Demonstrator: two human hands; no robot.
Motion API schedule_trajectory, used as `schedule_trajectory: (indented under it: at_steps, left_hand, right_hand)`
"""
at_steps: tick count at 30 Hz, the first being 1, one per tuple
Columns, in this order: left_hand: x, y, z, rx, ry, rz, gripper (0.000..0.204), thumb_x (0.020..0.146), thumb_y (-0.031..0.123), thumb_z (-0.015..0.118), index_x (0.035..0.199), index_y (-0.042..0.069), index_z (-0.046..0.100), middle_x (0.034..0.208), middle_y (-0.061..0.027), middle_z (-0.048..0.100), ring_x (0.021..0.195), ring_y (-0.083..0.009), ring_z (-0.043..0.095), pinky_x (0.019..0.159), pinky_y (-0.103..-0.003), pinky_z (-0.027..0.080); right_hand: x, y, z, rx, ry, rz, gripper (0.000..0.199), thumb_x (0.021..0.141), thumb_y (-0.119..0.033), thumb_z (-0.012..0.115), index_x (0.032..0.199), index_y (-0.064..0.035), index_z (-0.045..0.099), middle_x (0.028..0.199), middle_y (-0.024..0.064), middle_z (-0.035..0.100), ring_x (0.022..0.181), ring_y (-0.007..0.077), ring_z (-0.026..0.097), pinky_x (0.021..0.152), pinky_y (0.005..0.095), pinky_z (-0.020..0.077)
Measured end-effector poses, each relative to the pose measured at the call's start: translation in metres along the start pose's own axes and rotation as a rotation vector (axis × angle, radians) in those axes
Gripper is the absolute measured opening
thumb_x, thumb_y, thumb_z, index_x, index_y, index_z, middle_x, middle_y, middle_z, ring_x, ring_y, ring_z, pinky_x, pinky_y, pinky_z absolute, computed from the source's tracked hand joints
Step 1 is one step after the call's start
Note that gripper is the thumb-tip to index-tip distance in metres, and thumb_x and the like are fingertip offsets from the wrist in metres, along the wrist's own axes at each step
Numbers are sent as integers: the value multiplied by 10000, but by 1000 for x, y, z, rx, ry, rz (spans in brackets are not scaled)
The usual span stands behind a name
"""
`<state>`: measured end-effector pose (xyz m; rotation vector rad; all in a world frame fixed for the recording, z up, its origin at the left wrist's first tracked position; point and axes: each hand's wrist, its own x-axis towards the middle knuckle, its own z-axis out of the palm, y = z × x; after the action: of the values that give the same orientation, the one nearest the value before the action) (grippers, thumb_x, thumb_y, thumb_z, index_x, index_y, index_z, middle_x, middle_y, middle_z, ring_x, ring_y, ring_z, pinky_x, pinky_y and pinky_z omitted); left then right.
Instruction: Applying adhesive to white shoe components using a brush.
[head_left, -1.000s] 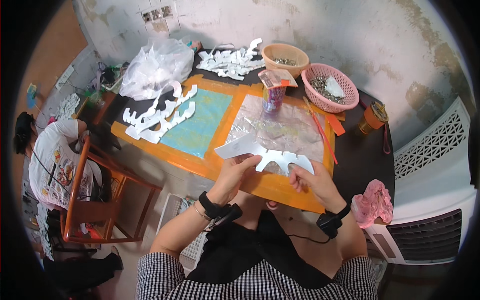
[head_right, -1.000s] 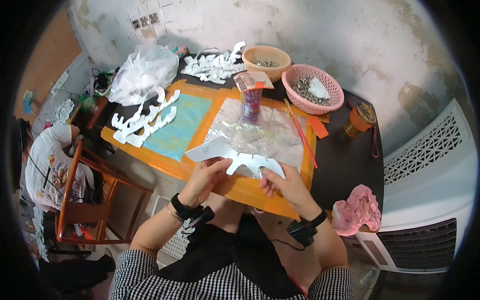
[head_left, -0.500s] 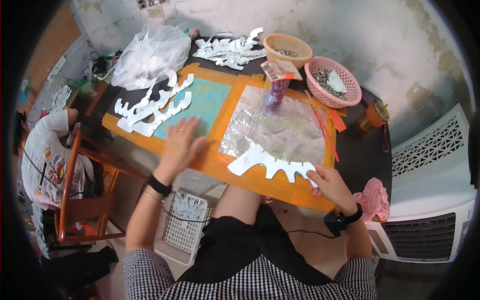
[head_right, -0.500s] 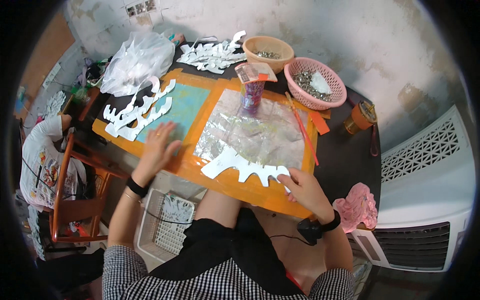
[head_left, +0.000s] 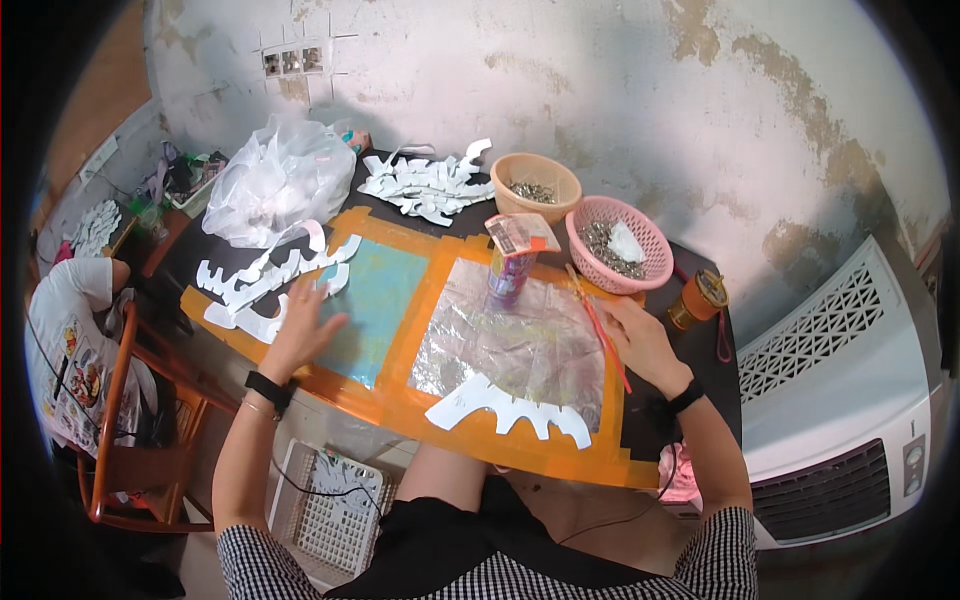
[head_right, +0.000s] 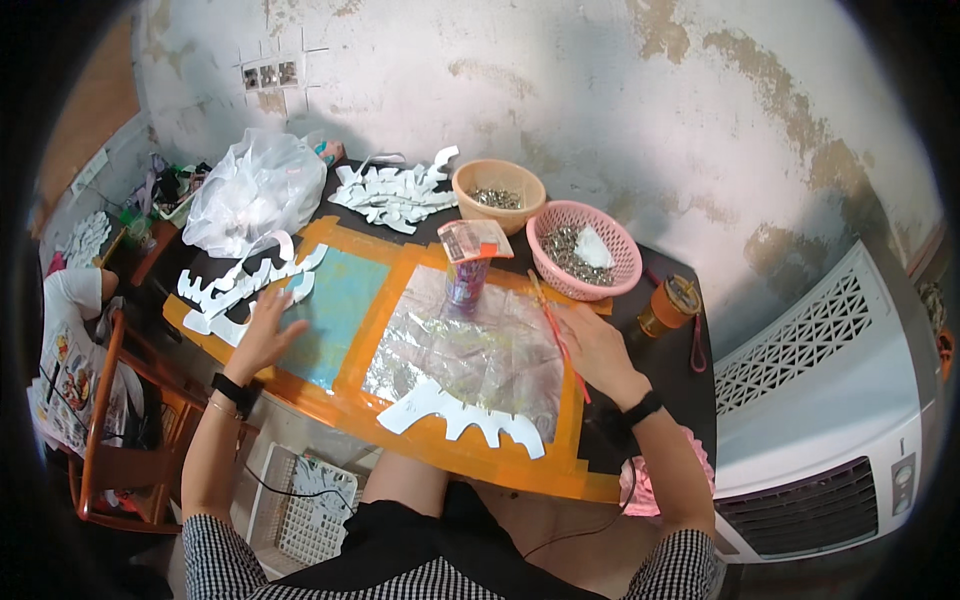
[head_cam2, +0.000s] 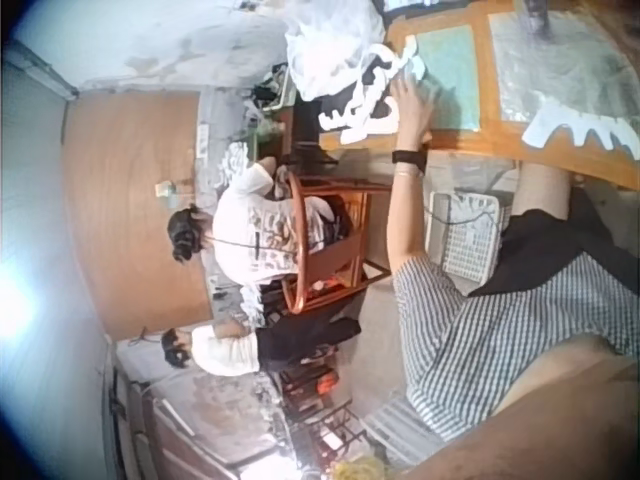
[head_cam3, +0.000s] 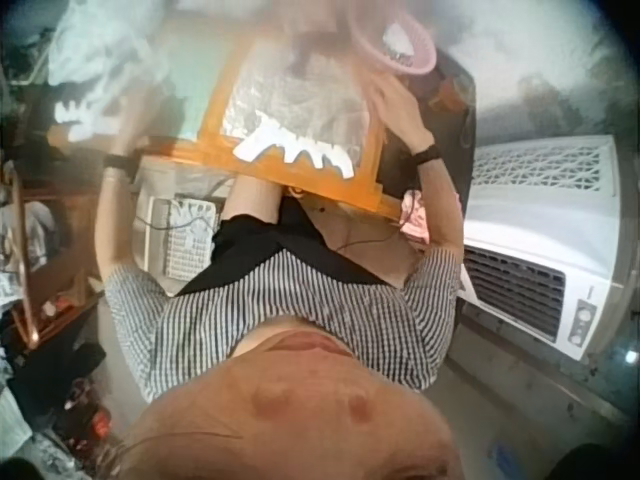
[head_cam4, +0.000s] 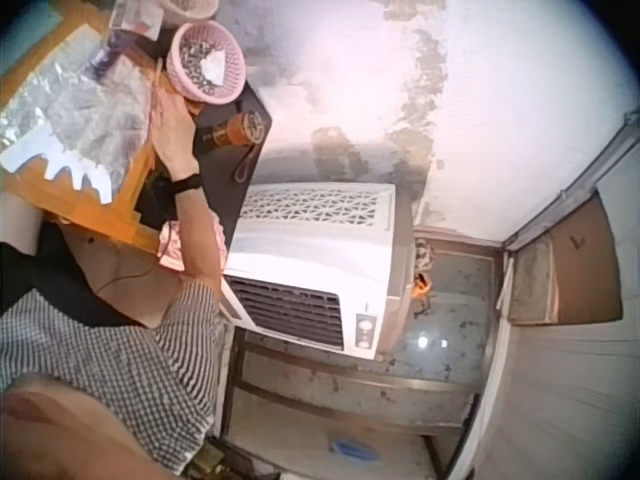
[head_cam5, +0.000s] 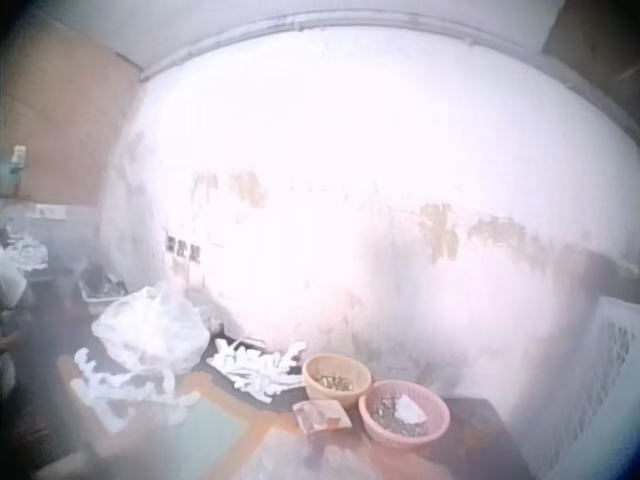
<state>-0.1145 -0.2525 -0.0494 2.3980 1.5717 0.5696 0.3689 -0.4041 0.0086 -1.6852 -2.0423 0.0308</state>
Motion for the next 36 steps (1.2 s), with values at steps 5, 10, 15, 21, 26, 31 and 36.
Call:
schedule_trajectory:
  at_steps: [5, 10, 15, 21, 26, 31, 36]
  left_hand:
    - [24, 109, -20, -410, -175, 175, 818, 842, 374, 728, 1443, -20, 337, 1462, -273, 380, 1380, -361, 362, 1135, -402, 300]
    - [94, 165, 57, -753, -187, 116, 1072, 648, 285, 880, 1462, -44, 264, 1428, -253, 439, 1326, -334, 441, 1095, -374, 357]
    - [120, 188, 101, -880, -191, 137, 1005, 586, 192, 899, 1404, -12, 351, 1301, -199, 559, 1203, -312, 549, 1014, -363, 427]
    - [125, 193, 111, -958, -141, 95, 800, 611, 127, 887, 1311, 61, 504, 1156, -120, 660, 1065, -257, 635, 921, -356, 476]
    - [126, 195, 106, -758, -43, 100, 703, 574, 241, 881, 1184, 85, 569, 1076, -159, 683, 1029, -330, 643, 893, -384, 487]
    - [132, 190, 118, -812, -76, 47, 670, 571, 250, 860, 1144, 54, 573, 1058, -149, 686, 997, -307, 656, 868, -370, 498]
    - [140, 183, 138, -912, -79, 87, 676, 574, 255, 867, 1142, 48, 565, 1054, -138, 689, 987, -284, 662, 863, -348, 498]
  right_hand:
    - [101, -25, -6, -3, -15, -330, 612, 788, -49, 690, 1359, -60, 470, 1224, 184, 544, 1152, 337, 537, 987, 378, 431]
    - [174, -29, -9, 102, -341, -379, 1006, 563, -34, 812, 1448, -48, 334, 1324, 223, 494, 1244, 363, 460, 1076, 382, 362]
    - [187, -34, 1, 143, -470, -255, 1039, 530, -66, 839, 1442, -49, 343, 1225, 226, 524, 1173, 383, 502, 1029, 379, 402]
    - [172, -28, 9, -17, -311, -251, 965, 565, -128, 823, 1418, -63, 378, 1200, 222, 524, 1151, 391, 512, 987, 417, 432]
    - [155, -40, 14, -84, -120, -235, 757, 638, -98, 732, 1345, -67, 463, 1193, 224, 531, 1127, 399, 518, 949, 439, 449]
    - [134, -50, -26, -172, 27, -256, 570, 644, -170, 761, 1149, -4, 557, 1077, 192, 544, 1008, 382, 567, 847, 454, 483]
    - [67, -34, -72, -77, 41, -101, 767, 649, -329, 841, 1254, 3, 507, 1168, 183, 509, 1109, 363, 535, 930, 409, 456]
